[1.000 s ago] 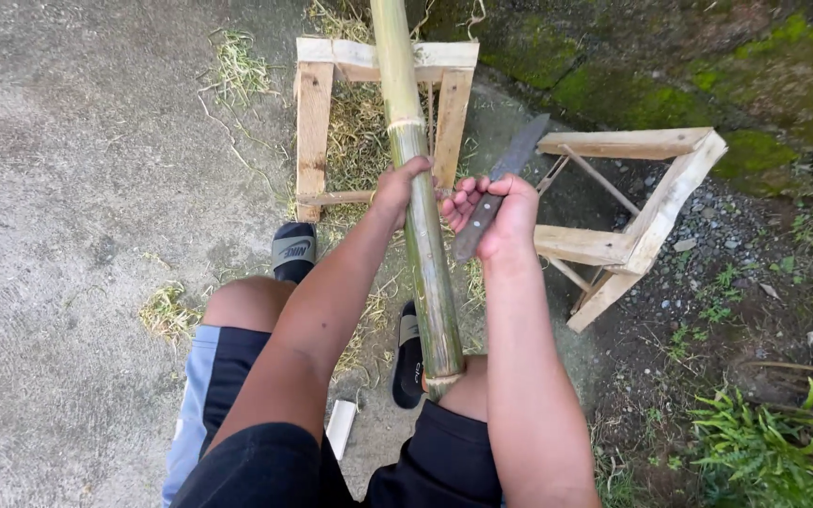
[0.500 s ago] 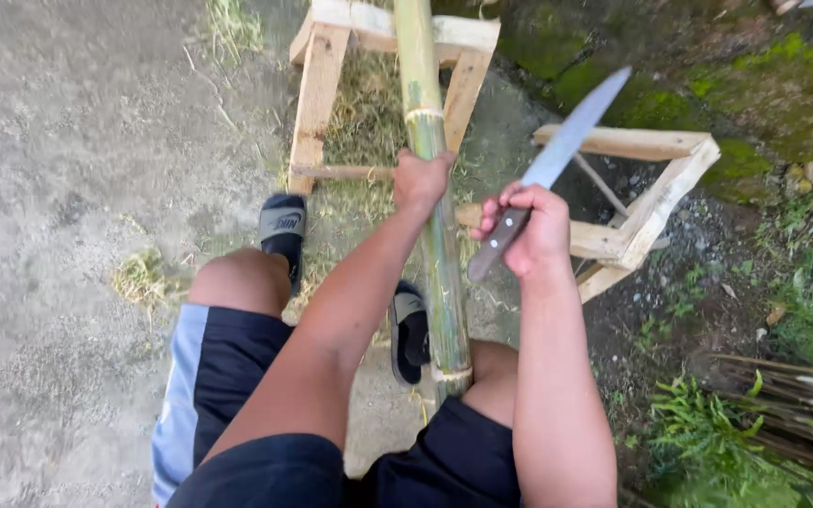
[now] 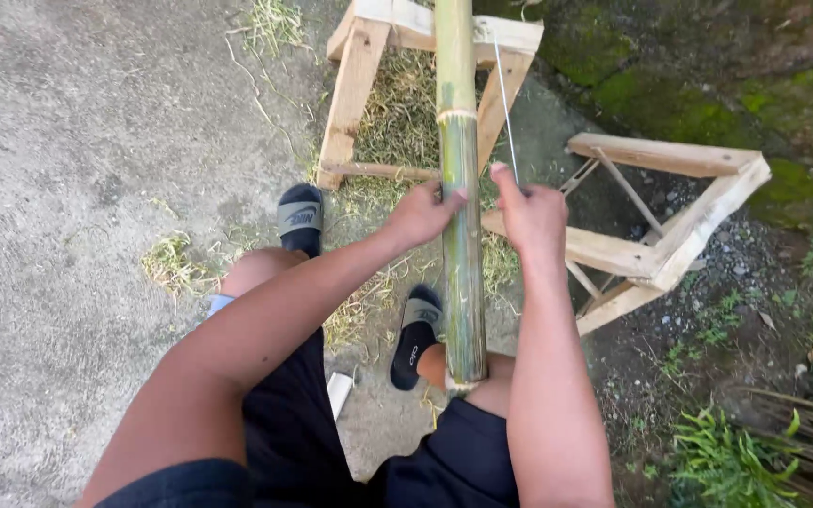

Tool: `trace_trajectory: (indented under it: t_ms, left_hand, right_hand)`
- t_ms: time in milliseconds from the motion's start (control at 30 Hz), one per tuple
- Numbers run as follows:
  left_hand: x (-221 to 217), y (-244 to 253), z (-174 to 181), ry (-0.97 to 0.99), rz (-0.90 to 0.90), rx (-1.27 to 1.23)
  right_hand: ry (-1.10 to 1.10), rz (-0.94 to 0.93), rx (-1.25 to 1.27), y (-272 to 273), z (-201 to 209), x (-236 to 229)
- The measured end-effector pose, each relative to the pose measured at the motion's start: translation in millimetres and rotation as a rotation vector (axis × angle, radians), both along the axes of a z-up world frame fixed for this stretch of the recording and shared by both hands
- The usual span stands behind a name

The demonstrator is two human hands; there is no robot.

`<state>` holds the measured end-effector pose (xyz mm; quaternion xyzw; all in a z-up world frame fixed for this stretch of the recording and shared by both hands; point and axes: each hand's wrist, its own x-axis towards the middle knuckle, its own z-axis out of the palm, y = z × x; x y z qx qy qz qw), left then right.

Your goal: Shaving the outer layer of a bamboo pole using a knife.

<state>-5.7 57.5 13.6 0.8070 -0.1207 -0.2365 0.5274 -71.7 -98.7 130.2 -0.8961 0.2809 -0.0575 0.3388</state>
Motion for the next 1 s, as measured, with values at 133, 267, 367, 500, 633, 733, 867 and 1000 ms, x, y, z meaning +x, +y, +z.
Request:
trace_trajectory:
  t_ms: [133,267,367,500,633,733,867,1000]
  left_hand:
    - [57.4,5.1,-0.7,0.131,0.236,-0.188]
    - [93.5,1.7,10.2,0.16,0.577,-0.566]
    - [86.9,-10.3,18.0,0.16,0.645,-0.576]
    - [75.6,-41.2,0.1,0.265,0.515,-0.72]
    - [84.7,-60.1,-7.5,0.53,0.544,-0.662]
    - [88.3,-73.8,-18.7,0.598,0.588,-0.627]
    - [97.0,-82.8,-23.6,0.639,0.659,-0.698]
    - [94.8,-82.9,-18.4,0.66,0.682,-0.576]
  right_hand:
    - [0.103,0.003,-0.082,-27.6,-27.3,2.5]
    - [0.216,0.099,-0.257,-35.2,-13.9,38.8]
    - [0.329,0.236,-0.495,-38.5,2.8,78.0]
    - [0.362,0.488,-0.871,-40.4,9.0,109.5]
    - [0.461,0.626,-1.046,-35.1,17.2,127.0]
    - [0.486,0.664,-1.091,-44.2,14.3,121.8]
    - [0.469,0.688,-1.126,-45.9,17.1,124.2]
    - [0.499,0.7,-1.108,-47.5,14.6,123.8]
